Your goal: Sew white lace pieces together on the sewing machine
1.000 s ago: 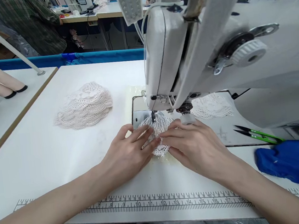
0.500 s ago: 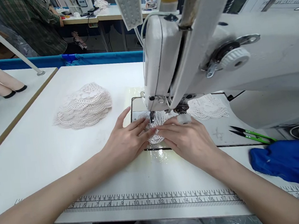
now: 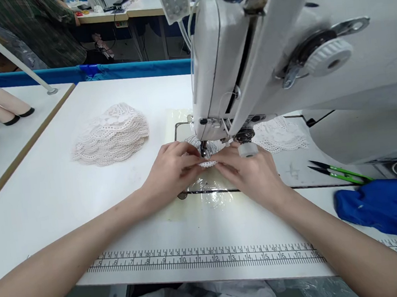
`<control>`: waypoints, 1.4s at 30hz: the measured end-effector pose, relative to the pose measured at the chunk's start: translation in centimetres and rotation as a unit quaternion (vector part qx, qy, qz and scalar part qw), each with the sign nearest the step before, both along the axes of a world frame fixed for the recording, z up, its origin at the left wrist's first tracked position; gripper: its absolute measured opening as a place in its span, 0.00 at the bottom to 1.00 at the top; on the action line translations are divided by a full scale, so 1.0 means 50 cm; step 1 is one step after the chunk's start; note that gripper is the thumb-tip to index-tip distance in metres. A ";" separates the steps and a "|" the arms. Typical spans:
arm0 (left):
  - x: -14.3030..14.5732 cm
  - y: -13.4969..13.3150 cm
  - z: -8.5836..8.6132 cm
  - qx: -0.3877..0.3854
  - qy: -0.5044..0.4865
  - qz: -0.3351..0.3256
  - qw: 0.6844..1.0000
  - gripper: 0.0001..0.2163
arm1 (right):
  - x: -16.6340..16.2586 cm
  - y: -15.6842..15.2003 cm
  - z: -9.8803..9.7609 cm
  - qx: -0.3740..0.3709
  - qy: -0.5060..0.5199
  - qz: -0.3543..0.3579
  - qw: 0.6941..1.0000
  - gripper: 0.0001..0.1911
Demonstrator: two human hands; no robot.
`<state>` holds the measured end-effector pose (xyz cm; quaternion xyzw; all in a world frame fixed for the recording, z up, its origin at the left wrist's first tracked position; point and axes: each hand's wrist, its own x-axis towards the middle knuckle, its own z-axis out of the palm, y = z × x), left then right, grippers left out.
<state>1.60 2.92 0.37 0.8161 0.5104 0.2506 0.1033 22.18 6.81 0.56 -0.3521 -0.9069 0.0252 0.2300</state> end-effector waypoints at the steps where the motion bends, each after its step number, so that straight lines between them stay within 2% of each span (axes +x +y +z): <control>1: 0.000 0.003 0.004 -0.033 -0.028 0.006 0.999 0.10 | -0.001 0.001 -0.001 -0.031 0.018 -0.018 0.999 0.13; 4: -0.001 0.010 0.017 -0.098 -0.072 0.014 0.992 0.13 | -0.006 0.003 0.001 -0.105 0.048 -0.053 0.992 0.13; 9: -0.002 0.008 0.018 -0.091 -0.055 0.005 0.994 0.15 | -0.008 -0.001 0.007 -0.118 0.060 -0.038 0.990 0.11; 11: -0.001 -0.001 0.012 -0.044 -0.013 -0.009 0.999 0.13 | -0.005 -0.004 0.007 -0.110 0.052 -0.018 0.992 0.11; 13: 0.001 -0.015 0.006 0.044 0.056 -0.028 0.997 0.11 | -0.001 -0.007 0.007 -0.082 0.036 0.013 0.996 0.10; 15: 0.004 -0.033 0.003 0.134 0.134 -0.047 0.981 0.10 | 0.003 -0.011 0.006 -0.039 0.014 0.049 0.998 0.10; 18: 0.008 -0.057 0.004 0.188 0.209 -0.064 0.958 0.12 | 0.006 -0.014 0.008 0.024 -0.015 0.082 0.996 0.10; 24: 0.009 -0.065 0.000 0.213 0.225 -0.058 0.949 0.15 | 0.005 -0.013 0.007 0.083 -0.009 0.085 0.993 0.09; 42: -0.004 -0.019 -0.008 0.182 0.213 -0.041 0.959 0.16 | 0.002 0.013 -0.012 0.127 -0.047 0.047 0.990 0.10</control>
